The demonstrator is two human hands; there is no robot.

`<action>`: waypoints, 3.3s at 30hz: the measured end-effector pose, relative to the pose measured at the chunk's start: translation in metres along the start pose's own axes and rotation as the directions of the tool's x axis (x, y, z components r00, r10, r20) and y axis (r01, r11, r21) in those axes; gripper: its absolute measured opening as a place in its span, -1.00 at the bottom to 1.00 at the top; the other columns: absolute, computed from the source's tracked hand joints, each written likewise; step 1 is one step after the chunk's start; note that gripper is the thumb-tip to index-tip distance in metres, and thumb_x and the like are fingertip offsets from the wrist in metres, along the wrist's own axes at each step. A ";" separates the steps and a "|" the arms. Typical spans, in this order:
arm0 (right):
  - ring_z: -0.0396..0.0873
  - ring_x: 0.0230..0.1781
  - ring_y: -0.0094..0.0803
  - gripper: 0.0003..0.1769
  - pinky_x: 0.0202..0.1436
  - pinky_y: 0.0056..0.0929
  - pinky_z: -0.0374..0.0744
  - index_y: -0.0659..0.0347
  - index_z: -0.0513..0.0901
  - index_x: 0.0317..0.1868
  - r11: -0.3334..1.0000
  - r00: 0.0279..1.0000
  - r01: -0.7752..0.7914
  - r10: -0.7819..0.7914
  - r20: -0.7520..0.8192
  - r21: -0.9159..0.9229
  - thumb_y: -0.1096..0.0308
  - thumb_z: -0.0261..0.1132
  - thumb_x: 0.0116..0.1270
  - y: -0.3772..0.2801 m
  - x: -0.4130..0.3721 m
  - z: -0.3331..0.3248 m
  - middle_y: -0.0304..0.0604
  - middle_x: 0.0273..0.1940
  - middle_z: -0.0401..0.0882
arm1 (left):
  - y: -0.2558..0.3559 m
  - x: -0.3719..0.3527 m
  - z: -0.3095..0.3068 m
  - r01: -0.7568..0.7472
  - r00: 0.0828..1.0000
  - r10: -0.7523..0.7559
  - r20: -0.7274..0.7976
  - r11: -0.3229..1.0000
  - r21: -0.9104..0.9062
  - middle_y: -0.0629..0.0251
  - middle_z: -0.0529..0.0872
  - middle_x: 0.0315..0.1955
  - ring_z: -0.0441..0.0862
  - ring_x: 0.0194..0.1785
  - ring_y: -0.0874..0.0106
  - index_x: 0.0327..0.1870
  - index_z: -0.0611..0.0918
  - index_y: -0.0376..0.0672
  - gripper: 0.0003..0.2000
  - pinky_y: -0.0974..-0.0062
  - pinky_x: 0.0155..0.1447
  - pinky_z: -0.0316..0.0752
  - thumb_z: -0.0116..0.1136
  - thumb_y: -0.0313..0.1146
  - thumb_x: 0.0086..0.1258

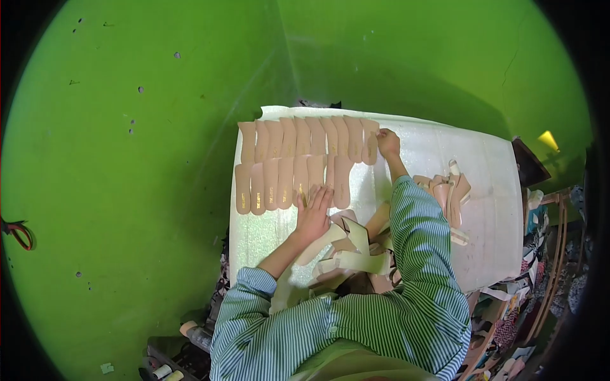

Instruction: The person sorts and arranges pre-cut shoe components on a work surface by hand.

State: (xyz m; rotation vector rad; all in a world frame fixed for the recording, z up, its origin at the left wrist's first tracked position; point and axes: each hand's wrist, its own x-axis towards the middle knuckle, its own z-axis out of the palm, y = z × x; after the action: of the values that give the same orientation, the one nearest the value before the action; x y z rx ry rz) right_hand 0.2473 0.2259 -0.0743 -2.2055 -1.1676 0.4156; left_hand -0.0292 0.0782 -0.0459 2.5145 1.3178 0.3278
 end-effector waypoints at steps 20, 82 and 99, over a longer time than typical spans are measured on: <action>0.40 0.01 -0.18 -0.55 0.09 -0.22 0.30 0.06 0.43 0.00 0.754 0.789 0.437 -0.060 0.611 -0.490 0.28 0.15 0.01 0.014 -0.145 -0.103 -0.07 -0.03 0.45 | 0.027 0.002 0.003 -0.079 0.990 0.062 -0.126 0.989 -0.128 0.22 0.33 0.10 0.17 0.24 0.32 0.02 0.39 -0.14 -0.59 -0.19 0.20 -0.25 -0.07 -0.39 0.05; 0.50 -0.48 -0.43 -0.50 -0.38 -0.49 0.47 0.16 0.22 0.03 0.817 0.774 0.228 -0.482 0.410 0.530 0.56 0.13 0.04 -0.042 -0.238 -0.126 0.03 -0.22 0.48 | -0.006 -0.100 -0.017 0.250 0.814 -0.576 0.077 0.227 -0.941 0.25 0.47 -0.56 0.35 -0.68 0.52 -0.19 0.39 -0.31 -0.73 0.57 -0.63 0.23 -0.16 -0.54 0.02; 0.41 -0.42 -0.54 -0.34 -0.33 -0.63 0.41 0.18 0.10 0.14 0.754 0.845 0.117 -0.417 0.335 0.646 0.65 0.14 0.01 -0.014 -0.215 -0.073 -0.14 -0.35 0.47 | -0.003 -0.064 0.008 0.203 0.859 -0.504 0.092 0.169 -0.964 0.32 0.54 -0.37 0.47 -0.37 0.56 -0.08 0.37 -0.25 -0.73 0.65 -0.39 0.35 -0.05 -0.48 0.17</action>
State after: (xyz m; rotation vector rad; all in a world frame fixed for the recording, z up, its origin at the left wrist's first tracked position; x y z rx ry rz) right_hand 0.1554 0.0277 -0.0107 -1.3700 -1.3377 1.0703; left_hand -0.0644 0.0253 -0.0592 1.0460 1.1545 1.0107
